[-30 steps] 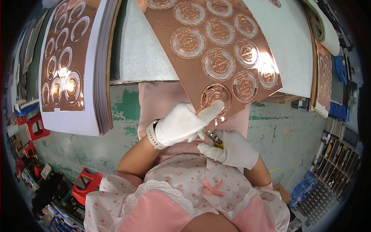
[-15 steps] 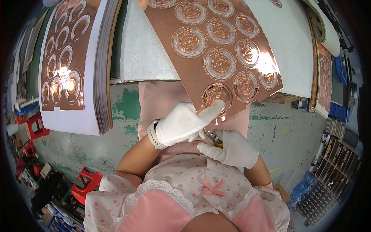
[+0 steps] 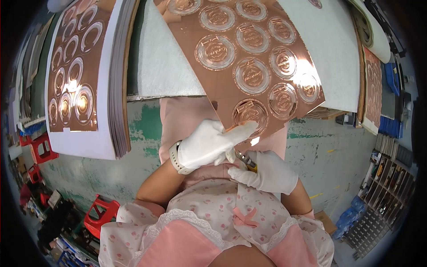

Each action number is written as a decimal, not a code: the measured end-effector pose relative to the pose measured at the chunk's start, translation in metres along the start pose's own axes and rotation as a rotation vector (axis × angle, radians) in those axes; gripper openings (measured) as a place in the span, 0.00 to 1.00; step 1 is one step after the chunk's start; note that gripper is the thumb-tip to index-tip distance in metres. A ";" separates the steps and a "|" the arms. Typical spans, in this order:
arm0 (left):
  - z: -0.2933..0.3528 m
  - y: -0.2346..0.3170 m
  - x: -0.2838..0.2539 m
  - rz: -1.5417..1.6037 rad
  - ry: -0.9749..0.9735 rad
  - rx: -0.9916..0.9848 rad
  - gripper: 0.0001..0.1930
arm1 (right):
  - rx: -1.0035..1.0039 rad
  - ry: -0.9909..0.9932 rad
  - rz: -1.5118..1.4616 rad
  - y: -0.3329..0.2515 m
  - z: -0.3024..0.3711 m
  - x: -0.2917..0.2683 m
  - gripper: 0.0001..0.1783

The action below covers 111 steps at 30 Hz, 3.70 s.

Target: The person trims and separates circular copper parts from a copper sheet using nippers.

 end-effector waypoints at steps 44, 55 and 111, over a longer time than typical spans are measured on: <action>-0.035 0.069 0.100 -1.140 -0.153 0.310 0.15 | -0.218 1.319 -0.398 0.097 0.059 -0.085 0.13; -0.074 0.134 0.122 -1.997 0.424 0.471 0.37 | -0.197 1.270 -0.771 0.121 0.059 -0.092 0.10; -0.078 0.134 0.117 -2.010 0.373 0.441 0.33 | -0.032 1.530 -0.562 0.158 0.079 -0.120 0.10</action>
Point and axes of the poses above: each hand's wrist, its own z-axis away from the middle knuckle, its own x-axis out of the palm, y = z × x, the point moved 9 cm from there along -z, towards the middle knuckle, and after that the axes turned 14 degrees about -y, right-handed, at the moved point
